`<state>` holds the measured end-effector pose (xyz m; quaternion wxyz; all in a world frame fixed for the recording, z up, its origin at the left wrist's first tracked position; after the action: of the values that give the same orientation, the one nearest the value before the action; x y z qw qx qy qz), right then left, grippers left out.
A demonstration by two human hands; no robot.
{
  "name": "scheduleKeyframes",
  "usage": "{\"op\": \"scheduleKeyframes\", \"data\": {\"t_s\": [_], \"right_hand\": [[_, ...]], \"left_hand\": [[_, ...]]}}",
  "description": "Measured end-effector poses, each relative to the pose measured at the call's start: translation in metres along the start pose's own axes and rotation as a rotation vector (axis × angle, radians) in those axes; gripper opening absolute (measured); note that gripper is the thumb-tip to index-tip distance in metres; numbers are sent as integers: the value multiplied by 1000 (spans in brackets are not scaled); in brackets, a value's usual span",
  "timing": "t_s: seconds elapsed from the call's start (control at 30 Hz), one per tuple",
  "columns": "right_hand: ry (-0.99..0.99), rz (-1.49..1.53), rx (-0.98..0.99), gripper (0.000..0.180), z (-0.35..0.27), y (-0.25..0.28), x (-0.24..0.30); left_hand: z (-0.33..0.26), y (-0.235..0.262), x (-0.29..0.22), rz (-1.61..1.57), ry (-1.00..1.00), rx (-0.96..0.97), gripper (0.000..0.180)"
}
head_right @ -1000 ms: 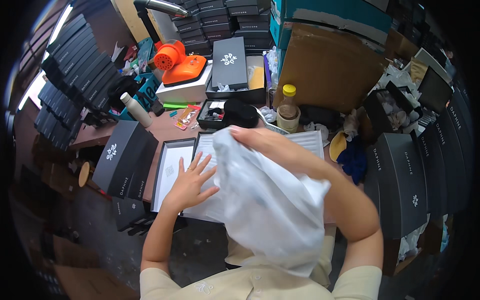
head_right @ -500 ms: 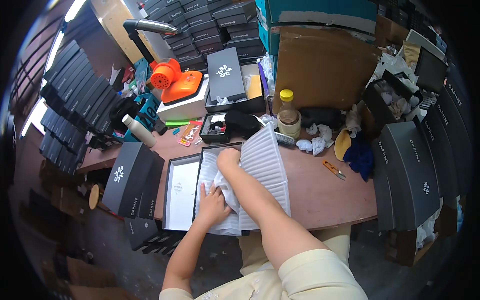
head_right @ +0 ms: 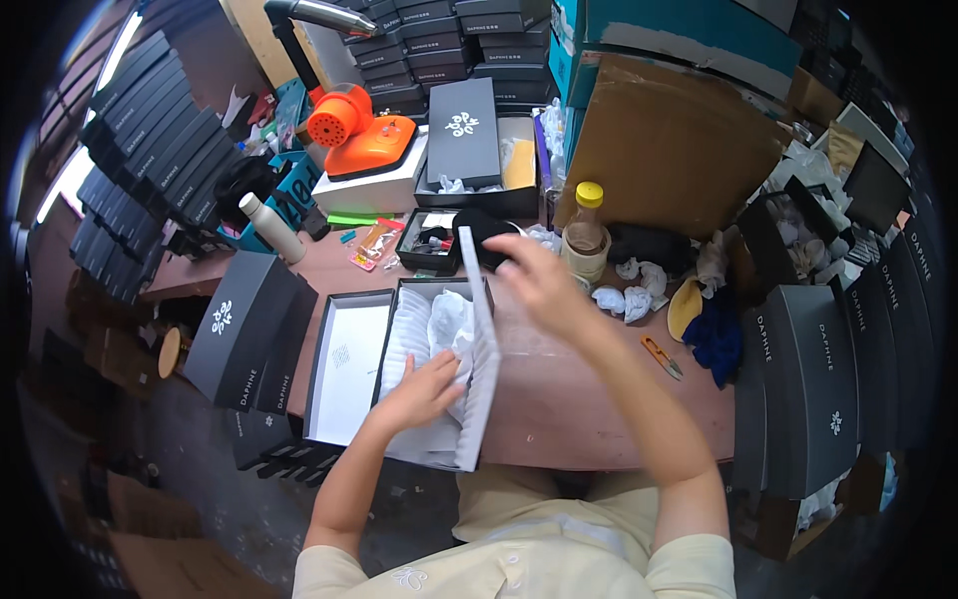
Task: Inspecting and packing pairs of shoes into boxes with protective tissue paper.
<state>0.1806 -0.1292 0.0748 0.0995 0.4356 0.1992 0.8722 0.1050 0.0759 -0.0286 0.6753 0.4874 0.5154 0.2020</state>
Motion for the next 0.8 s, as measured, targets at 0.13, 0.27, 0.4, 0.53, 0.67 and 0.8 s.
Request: {"op": "scheduleKeyframes", "data": {"t_s": [0.13,0.27,0.4,0.53,0.67,0.8], "right_hand": [[93,-195,234,66,-28,-134,32],[-68,-924,630,73,-44,-216,10],[-124,-900,551,84,-43,-225,14],[7,-741,555,91,-56,-235,29],[66,-880,619,93,-46,-236,23],[16,-756,584,91,-47,-237,2]], "left_hand": [[-49,69,32,-348,130,-633,26],[-112,74,58,-226,313,-820,25],[-154,42,49,-153,393,-750,29],[-155,25,-15,132,150,-874,39],[-124,1,-5,319,226,-375,29],[-119,3,-7,318,63,-416,27]]}}
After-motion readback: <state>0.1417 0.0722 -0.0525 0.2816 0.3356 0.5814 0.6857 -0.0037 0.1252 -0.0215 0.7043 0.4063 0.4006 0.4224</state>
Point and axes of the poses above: each hand's wrist, its own z-axis towards the middle knuckle, its own y-axis out of the back of the hand, x = y × z, the point moved 5 cm from there along z, towards the middle knuckle, and after that the axes turned 1 degree about -x, right-handed, at the moved point
